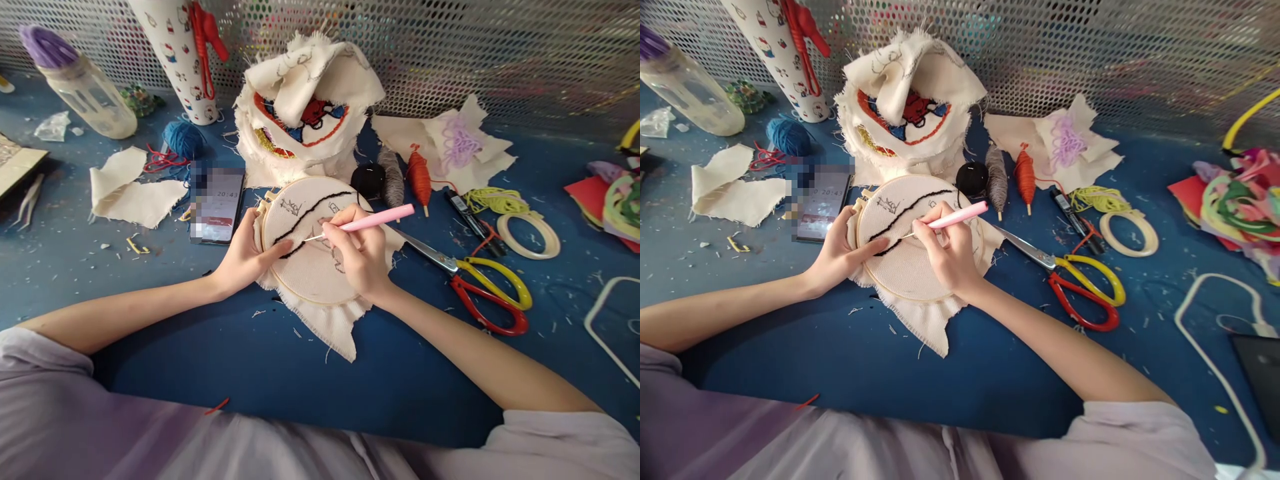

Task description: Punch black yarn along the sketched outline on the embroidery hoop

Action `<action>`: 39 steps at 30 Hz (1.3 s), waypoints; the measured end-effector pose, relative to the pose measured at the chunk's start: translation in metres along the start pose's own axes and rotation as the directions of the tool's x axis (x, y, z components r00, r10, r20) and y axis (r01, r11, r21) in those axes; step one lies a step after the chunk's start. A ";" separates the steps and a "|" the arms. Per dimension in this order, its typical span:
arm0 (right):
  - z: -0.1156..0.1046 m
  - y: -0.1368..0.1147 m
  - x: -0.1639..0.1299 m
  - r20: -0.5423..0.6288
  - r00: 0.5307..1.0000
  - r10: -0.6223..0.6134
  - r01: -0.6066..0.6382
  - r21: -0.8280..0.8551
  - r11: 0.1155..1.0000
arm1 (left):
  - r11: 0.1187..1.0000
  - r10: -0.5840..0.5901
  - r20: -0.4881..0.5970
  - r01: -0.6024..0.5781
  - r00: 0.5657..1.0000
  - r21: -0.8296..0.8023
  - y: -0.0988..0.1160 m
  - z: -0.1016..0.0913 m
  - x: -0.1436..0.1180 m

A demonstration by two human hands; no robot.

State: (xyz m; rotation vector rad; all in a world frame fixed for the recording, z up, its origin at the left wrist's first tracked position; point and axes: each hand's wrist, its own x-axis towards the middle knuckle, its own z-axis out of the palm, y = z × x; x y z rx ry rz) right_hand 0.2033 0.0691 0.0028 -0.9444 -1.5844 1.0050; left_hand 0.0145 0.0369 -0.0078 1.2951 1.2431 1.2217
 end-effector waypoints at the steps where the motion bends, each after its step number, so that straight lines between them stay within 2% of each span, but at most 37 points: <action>1: 0.000 0.001 0.000 -0.014 1.000 0.006 -0.006 0.010 1.000 | 1.000 -0.006 0.000 0.006 1.000 0.000 0.000 0.000 0.000; 6: -0.001 0.004 0.001 -0.019 1.000 0.019 -0.019 0.017 1.000 | 1.000 -0.011 -0.002 0.011 1.000 -0.004 0.003 0.000 0.000; 9: -0.001 0.004 0.000 -0.003 1.000 -0.031 0.031 -0.036 0.999 | 1.000 0.001 -0.006 -0.001 1.000 0.002 0.003 0.000 0.000; 11: 0.001 0.003 -0.001 0.050 0.991 -0.122 0.127 -0.116 0.985 | 1.000 0.016 -0.001 -0.016 1.000 -0.006 0.003 0.000 -0.001; 14: 0.006 0.000 -0.003 0.214 0.937 -0.276 0.331 -0.293 0.897 | 0.998 0.068 0.003 -0.067 0.998 -0.019 0.003 0.001 -0.002; 16: 0.008 -0.001 -0.004 0.286 0.911 -0.297 0.391 -0.368 0.844 | 0.996 0.092 0.000 -0.092 0.996 -0.022 0.003 0.001 -0.002; 18: 0.008 -0.002 -0.003 0.266 0.930 -0.256 0.338 -0.338 0.878 | 0.996 0.078 0.001 -0.078 0.997 -0.037 0.003 0.002 -0.002; 21: 0.004 -0.002 -0.002 0.153 0.980 -0.128 0.153 -0.166 0.974 | 0.997 0.024 -0.001 -0.024 1.000 -0.067 0.003 0.002 -0.001; 25: 0.000 -0.001 0.000 0.035 0.999 0.007 -0.006 -0.035 0.999 | 0.997 -0.015 0.005 0.016 1.000 -0.069 0.002 0.002 0.000; 33: 0.000 0.003 0.001 -0.047 0.998 0.042 -0.041 0.016 0.999 | 0.997 -0.026 -0.003 0.026 1.000 -0.073 0.004 0.003 0.000; 39: 0.001 0.004 -0.001 -0.014 0.999 -0.043 0.041 -0.075 0.996 | 0.999 -0.020 0.014 0.021 1.000 -0.050 0.002 0.001 -0.001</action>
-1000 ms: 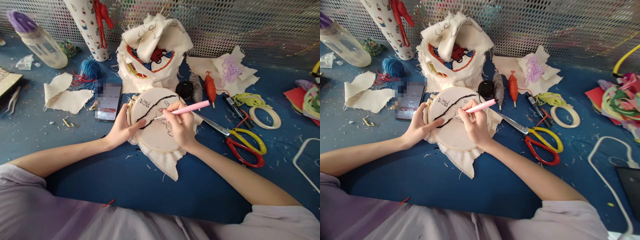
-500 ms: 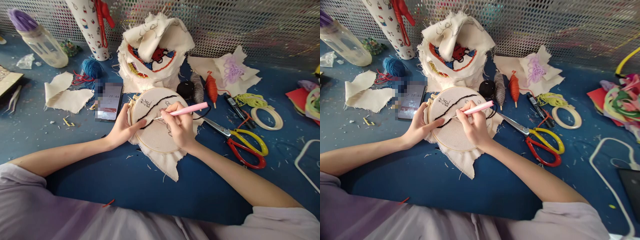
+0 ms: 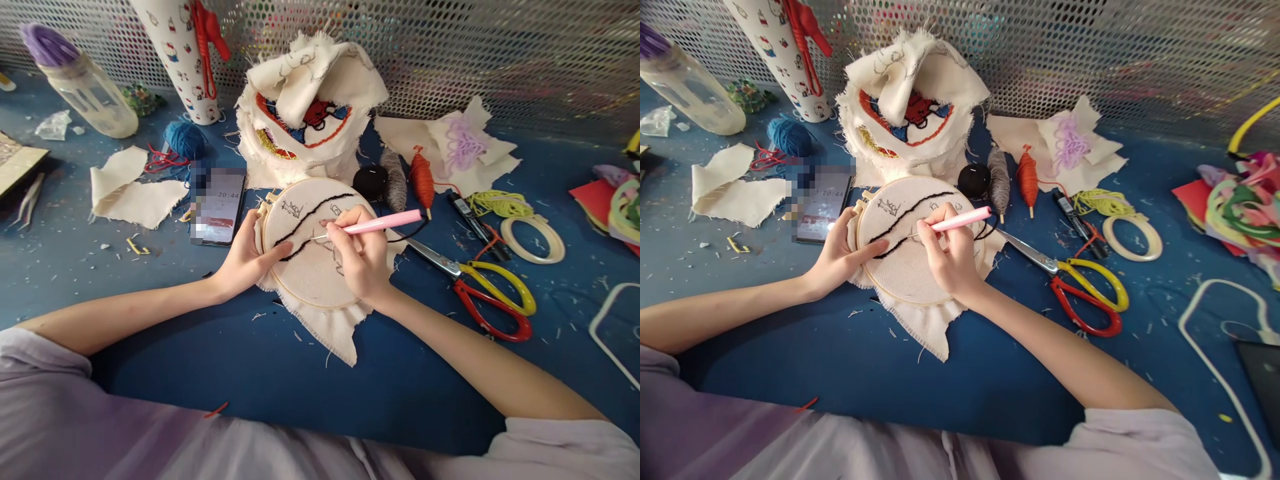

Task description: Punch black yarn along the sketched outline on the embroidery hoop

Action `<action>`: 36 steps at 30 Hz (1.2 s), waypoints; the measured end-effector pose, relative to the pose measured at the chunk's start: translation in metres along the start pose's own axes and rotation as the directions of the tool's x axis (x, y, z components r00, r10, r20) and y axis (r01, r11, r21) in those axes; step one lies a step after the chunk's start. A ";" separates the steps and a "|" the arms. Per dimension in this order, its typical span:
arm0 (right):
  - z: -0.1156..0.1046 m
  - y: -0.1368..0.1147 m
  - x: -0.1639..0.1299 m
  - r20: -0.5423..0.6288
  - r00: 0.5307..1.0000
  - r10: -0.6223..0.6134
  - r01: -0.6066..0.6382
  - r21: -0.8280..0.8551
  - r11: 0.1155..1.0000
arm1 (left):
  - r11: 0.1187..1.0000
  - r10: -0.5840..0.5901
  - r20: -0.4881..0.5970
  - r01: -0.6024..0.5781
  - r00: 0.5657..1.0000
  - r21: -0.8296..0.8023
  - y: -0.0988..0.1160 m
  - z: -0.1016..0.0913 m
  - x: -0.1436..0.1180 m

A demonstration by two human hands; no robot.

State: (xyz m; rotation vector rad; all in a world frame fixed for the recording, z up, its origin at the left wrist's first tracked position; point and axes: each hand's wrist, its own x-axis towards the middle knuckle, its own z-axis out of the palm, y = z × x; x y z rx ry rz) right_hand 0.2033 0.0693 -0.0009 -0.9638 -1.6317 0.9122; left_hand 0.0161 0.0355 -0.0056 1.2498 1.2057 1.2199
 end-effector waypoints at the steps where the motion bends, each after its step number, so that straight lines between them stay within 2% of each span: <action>1: 0.000 0.000 0.000 0.005 1.000 -0.014 0.014 -0.012 1.000 | 1.000 0.001 0.000 -0.001 1.000 0.004 -0.001 0.000 0.000; 4: 0.000 -0.002 -0.001 0.045 0.993 -0.107 0.110 -0.084 0.990 | 1.000 0.005 -0.002 -0.005 1.000 0.003 -0.002 0.000 0.001; 7: 0.002 -0.003 -0.001 0.150 0.965 -0.215 0.244 -0.208 0.947 | 1.000 0.017 0.024 -0.017 1.000 -0.007 -0.002 -0.001 0.001; 10: 0.004 -0.004 -0.001 0.253 0.933 -0.255 0.333 -0.341 0.879 | 0.999 0.034 0.052 -0.033 0.998 -0.023 -0.001 -0.002 0.001; 12: 0.006 -0.004 0.000 0.285 0.927 -0.246 0.343 -0.374 0.862 | 0.999 0.035 0.052 -0.033 0.998 -0.040 -0.001 -0.001 0.001; 14: 0.006 -0.006 0.000 0.249 0.950 -0.188 0.262 -0.312 0.913 | 0.998 0.019 0.046 -0.016 0.999 -0.067 0.000 -0.001 0.001; 16: 0.004 -0.008 0.001 0.151 0.986 -0.073 0.100 -0.178 0.979 | 0.996 -0.001 0.043 0.005 0.999 -0.087 0.000 0.000 0.002; 19: 0.001 -0.008 0.002 0.015 0.996 0.089 -0.089 0.002 0.996 | 0.996 -0.024 0.033 0.027 0.999 -0.081 0.001 0.001 0.002; 21: 0.000 -0.005 0.002 -0.026 0.991 0.128 -0.126 0.053 0.991 | 0.997 -0.038 0.021 0.039 0.999 -0.072 0.001 0.001 0.002; 27: -0.001 0.000 0.004 -0.061 0.990 0.124 -0.119 0.078 0.990 | 0.997 -0.044 0.019 0.045 0.999 -0.061 0.001 0.001 0.002; 29: 0.000 -0.001 0.003 -0.029 0.998 0.064 -0.063 0.013 0.998 | 0.998 -0.039 0.020 0.040 0.999 -0.053 0.002 0.001 0.002; 31: 0.001 -0.003 0.001 0.045 0.995 -0.089 0.094 -0.115 0.989 | 0.998 -0.034 0.019 0.035 0.999 -0.050 0.002 0.001 0.001; 32: 0.001 -0.004 0.000 0.115 0.976 -0.186 0.205 -0.196 0.959 | 0.998 -0.030 0.019 0.031 0.999 -0.051 0.003 0.001 0.001; 34: 0.003 -0.004 -0.002 0.279 0.901 -0.333 0.418 -0.348 0.839 | 0.999 -0.009 0.020 0.010 1.000 -0.043 0.005 0.000 0.000; 36: 0.004 -0.003 -0.003 0.386 0.841 -0.380 0.529 -0.436 0.728 | 0.999 0.022 0.018 -0.021 1.000 -0.025 0.006 0.000 -0.001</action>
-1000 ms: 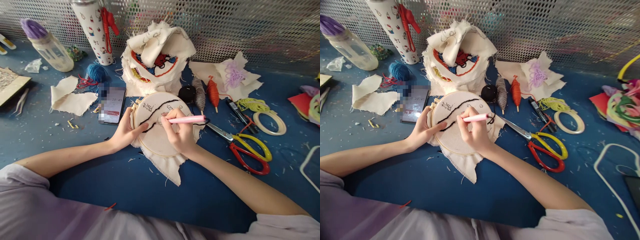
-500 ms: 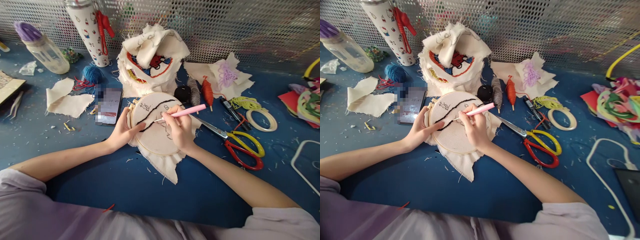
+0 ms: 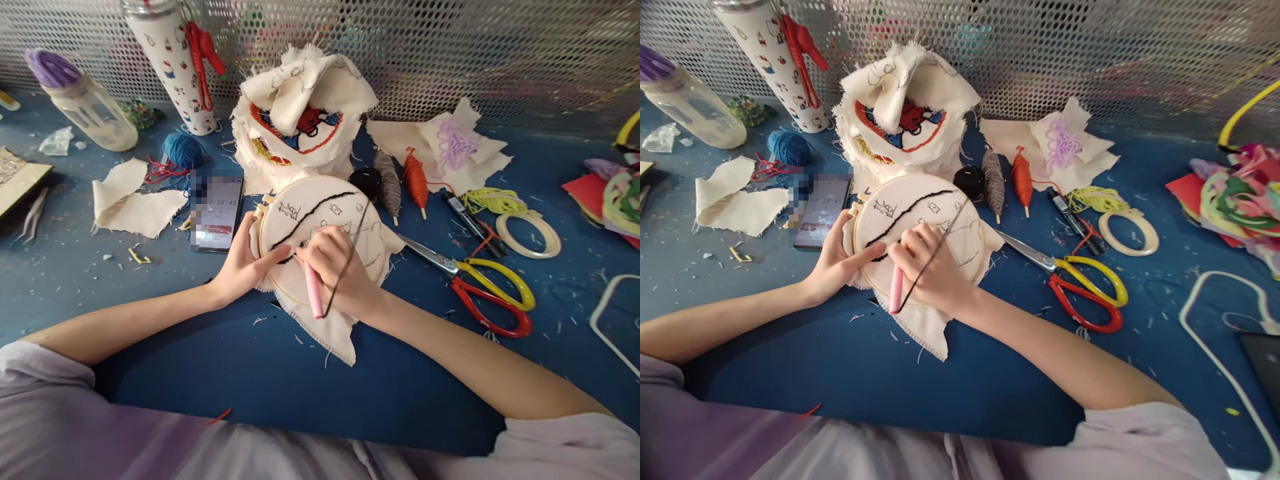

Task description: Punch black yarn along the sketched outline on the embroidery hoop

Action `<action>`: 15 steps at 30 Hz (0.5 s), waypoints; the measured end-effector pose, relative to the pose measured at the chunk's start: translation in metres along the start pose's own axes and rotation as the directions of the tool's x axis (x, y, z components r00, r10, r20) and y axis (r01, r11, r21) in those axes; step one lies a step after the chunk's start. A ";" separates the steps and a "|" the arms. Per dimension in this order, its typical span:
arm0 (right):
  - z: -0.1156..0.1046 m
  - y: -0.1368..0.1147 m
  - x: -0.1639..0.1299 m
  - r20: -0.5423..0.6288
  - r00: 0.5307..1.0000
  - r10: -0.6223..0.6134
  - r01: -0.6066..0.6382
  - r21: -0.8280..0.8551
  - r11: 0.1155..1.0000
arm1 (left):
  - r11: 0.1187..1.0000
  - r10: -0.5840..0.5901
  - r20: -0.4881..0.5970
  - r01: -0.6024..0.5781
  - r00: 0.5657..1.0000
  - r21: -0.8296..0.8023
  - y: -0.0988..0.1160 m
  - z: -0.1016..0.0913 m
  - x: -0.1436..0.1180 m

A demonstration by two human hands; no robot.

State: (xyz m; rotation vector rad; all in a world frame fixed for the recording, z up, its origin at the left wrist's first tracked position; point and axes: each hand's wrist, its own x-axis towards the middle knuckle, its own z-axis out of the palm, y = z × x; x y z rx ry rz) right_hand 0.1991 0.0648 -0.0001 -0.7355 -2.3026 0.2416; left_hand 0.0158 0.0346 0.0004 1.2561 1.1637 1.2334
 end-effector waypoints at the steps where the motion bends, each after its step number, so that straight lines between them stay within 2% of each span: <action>1: 0.001 0.000 0.000 0.004 1.000 -0.006 0.006 -0.033 0.999 | 1.000 0.011 -0.002 -0.011 1.000 0.008 0.000 0.000 0.000; 3: 0.000 0.001 0.000 -0.029 0.999 0.042 -0.042 -0.002 0.999 | 1.000 0.008 -0.008 -0.008 1.000 0.005 0.001 0.000 0.000; 5: -0.002 0.001 0.001 -0.057 0.988 0.147 -0.137 0.146 0.980 | 1.000 -0.011 -0.016 0.011 1.000 -0.013 0.000 0.000 0.001; 7: -0.005 0.002 0.002 -0.046 0.960 0.276 -0.246 0.331 0.911 | 0.999 -0.024 -0.027 0.023 0.999 -0.029 -0.002 0.001 0.001; 10: -0.007 0.002 0.004 -0.012 0.918 0.396 -0.348 0.453 0.820 | 0.998 -0.039 -0.026 0.038 0.999 -0.043 -0.003 0.001 0.002; 12: -0.007 0.002 0.005 -0.015 0.920 0.391 -0.349 0.422 0.837 | 0.997 -0.045 -0.015 0.044 0.999 -0.061 -0.003 0.001 0.002; 15: -0.005 0.001 0.006 -0.011 0.964 0.266 -0.254 0.264 0.930 | 0.996 -0.051 0.006 0.051 0.999 -0.077 -0.001 0.001 0.002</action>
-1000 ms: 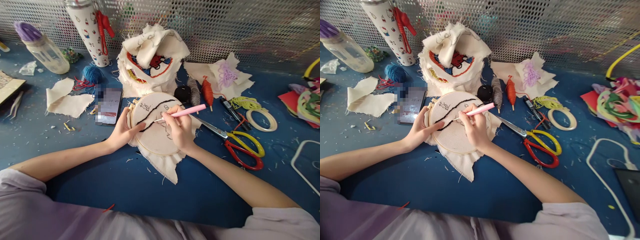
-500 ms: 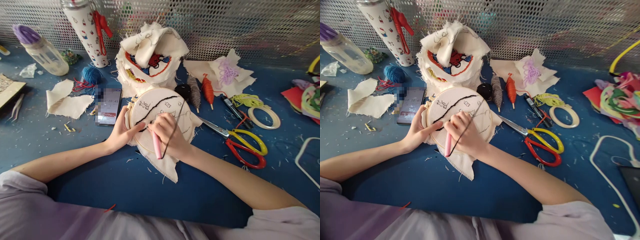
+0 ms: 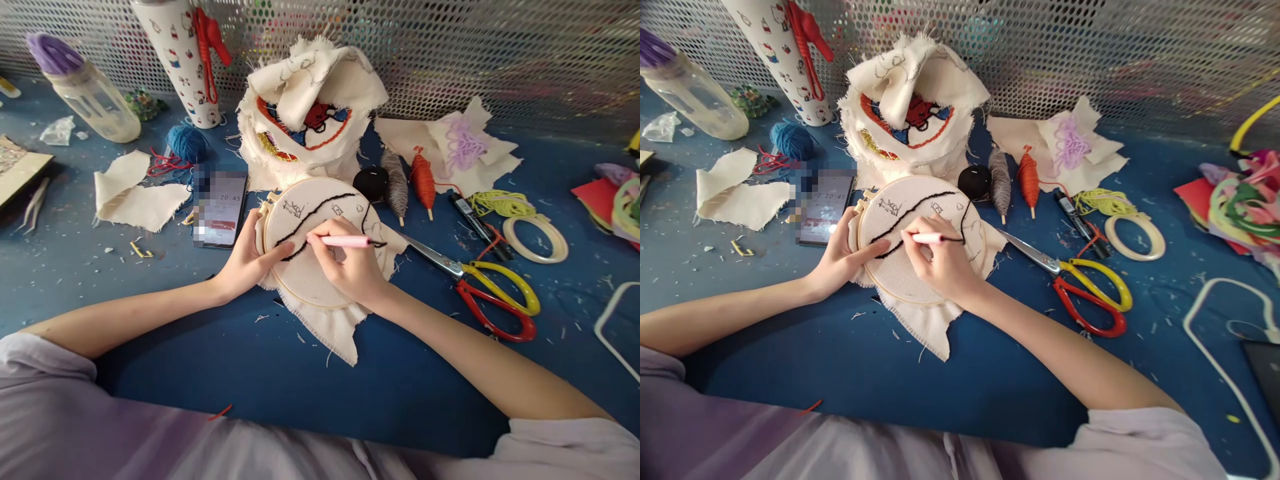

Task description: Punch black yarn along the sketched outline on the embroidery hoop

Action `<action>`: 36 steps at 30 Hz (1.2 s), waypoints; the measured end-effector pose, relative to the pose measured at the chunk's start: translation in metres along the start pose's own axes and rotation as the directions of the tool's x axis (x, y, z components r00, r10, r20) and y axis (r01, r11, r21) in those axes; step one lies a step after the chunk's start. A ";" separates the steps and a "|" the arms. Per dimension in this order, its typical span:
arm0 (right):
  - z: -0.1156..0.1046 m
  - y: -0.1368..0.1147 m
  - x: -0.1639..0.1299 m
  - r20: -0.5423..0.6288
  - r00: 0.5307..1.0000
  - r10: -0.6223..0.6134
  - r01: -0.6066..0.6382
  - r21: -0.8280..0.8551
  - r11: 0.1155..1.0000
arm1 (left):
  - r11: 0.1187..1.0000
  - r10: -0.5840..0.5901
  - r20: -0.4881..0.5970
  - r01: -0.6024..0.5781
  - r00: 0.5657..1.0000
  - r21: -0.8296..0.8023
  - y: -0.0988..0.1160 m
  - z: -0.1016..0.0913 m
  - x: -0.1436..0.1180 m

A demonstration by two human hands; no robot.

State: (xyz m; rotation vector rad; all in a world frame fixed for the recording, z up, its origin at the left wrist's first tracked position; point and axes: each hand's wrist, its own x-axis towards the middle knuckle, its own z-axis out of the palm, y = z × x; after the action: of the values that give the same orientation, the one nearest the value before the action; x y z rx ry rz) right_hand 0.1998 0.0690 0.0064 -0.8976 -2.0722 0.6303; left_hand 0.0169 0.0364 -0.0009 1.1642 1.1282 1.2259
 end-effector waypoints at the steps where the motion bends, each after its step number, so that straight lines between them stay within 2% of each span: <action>1: 0.000 0.000 0.000 0.009 1.000 -0.020 0.021 -0.021 1.000 | 1.000 -0.001 0.006 0.001 1.000 0.002 0.000 0.000 0.000; 2: 0.000 0.000 0.000 0.003 1.000 -0.012 0.012 -0.005 1.000 | 1.000 -0.001 0.010 0.001 1.000 0.007 0.000 0.000 0.000; 4: -0.001 0.000 -0.001 -0.057 0.995 0.084 -0.077 0.107 0.991 | 1.000 -0.001 0.015 0.001 1.000 0.021 0.000 -0.001 0.001; 6: -0.002 0.001 -0.002 -0.137 0.968 0.209 -0.174 0.230 0.958 | 1.000 -0.004 0.015 0.003 1.000 0.027 -0.001 -0.002 0.002; 8: -0.003 0.002 -0.002 -0.197 0.942 0.273 -0.208 0.295 0.932 | 1.000 -0.007 0.013 0.006 1.000 0.029 -0.002 -0.003 0.002; 17: -0.002 0.009 -0.003 -0.254 0.906 0.339 -0.213 0.419 0.882 | 1.000 -0.004 0.024 0.004 1.000 -0.004 -0.003 -0.002 0.003; 22: -0.002 0.009 -0.002 -0.271 0.907 0.323 -0.212 0.369 0.905 | 1.000 -0.009 0.011 0.009 1.000 0.008 -0.003 -0.002 0.004; 31: 0.000 0.011 -0.001 -0.259 0.896 0.362 -0.208 0.474 0.856 | 1.000 -0.016 0.012 0.017 1.000 -0.009 -0.002 -0.002 0.004; 36: 0.000 0.011 -0.002 -0.261 0.898 0.354 -0.212 0.448 0.869 | 1.000 -0.018 0.010 0.018 1.000 -0.014 -0.002 -0.002 0.004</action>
State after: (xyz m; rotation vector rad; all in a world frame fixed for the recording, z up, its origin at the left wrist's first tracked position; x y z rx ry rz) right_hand 0.2049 0.0746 -0.0015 -0.9918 -1.4354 0.9575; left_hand 0.0151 0.0401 -0.0026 1.1462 1.1189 1.2112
